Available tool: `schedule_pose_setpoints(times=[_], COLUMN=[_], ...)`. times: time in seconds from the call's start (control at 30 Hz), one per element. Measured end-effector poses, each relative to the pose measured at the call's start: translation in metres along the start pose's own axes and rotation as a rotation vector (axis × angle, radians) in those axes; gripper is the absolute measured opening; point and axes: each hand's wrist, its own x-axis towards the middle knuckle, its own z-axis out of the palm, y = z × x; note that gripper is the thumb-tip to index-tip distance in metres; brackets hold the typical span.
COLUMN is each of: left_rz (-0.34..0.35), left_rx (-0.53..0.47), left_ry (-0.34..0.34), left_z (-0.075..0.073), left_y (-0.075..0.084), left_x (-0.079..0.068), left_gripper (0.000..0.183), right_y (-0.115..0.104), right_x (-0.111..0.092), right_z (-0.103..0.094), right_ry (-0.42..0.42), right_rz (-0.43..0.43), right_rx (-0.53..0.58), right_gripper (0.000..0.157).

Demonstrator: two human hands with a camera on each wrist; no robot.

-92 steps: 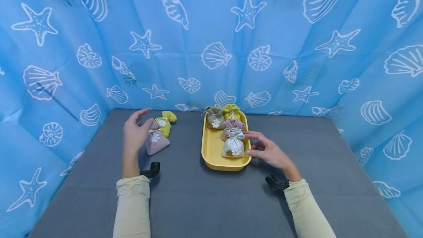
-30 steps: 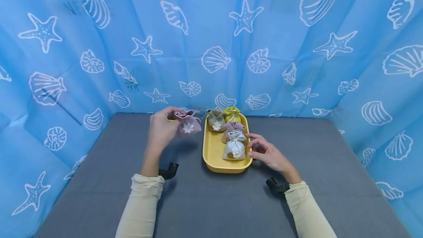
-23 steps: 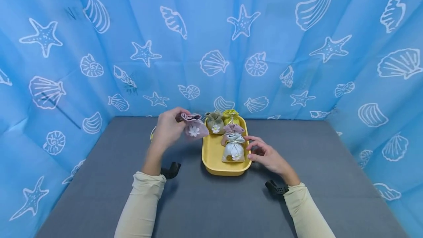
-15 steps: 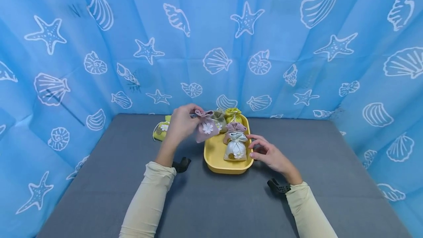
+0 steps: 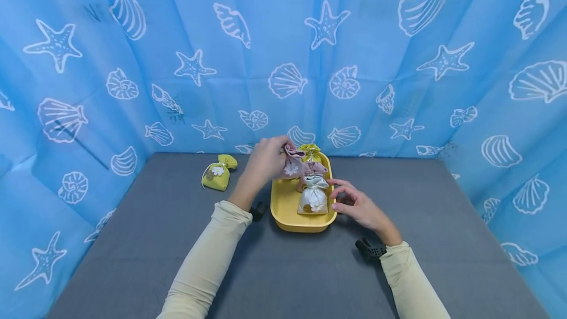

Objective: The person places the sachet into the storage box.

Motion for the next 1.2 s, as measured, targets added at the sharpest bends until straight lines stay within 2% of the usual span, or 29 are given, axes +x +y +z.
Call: schedule_pose_setpoints(times=[0.2,0.43,0.63,0.8,0.93,1.07,1.2], left_rz=[-0.037,-0.057,-0.098,-0.085,-0.071,-0.068,-0.073], left_rx=[0.006,-0.033,-0.009,0.033,0.062,0.087,0.069], left_ry=[-0.064,-0.100,-0.140,-0.172,-0.229,-0.275,-0.299], left_z=[0.012,0.022,0.030,0.036,0.041,0.049,0.052], left_y=[-0.001,-0.005,-0.014,-0.020,-0.018,-0.019,-0.024], left_x=[0.002,0.008,0.011,0.013,0.015,0.015,0.016], left_gripper=[0.034,0.033,0.031,0.020,0.013,0.014,0.012], right_y=[0.000,-0.002,-0.004,-0.003,-0.001,-0.001,0.001], right_x=[0.003,0.004,0.003,0.003,0.002,0.001,0.000], right_z=[0.000,0.000,0.000,0.000,-0.002,-0.002,-0.001], right_ry=[-0.014,-0.004,-0.011,-0.009,-0.002,-0.003,-0.007], right_rz=[-0.013,-0.020,-0.010,-0.014,-0.007,-0.005,-0.015], right_rx=[-0.002,0.005,0.004,-0.001,-0.010,-0.007,-0.003], right_gripper=[0.020,0.019,0.023,0.019,0.019,0.019,0.019])
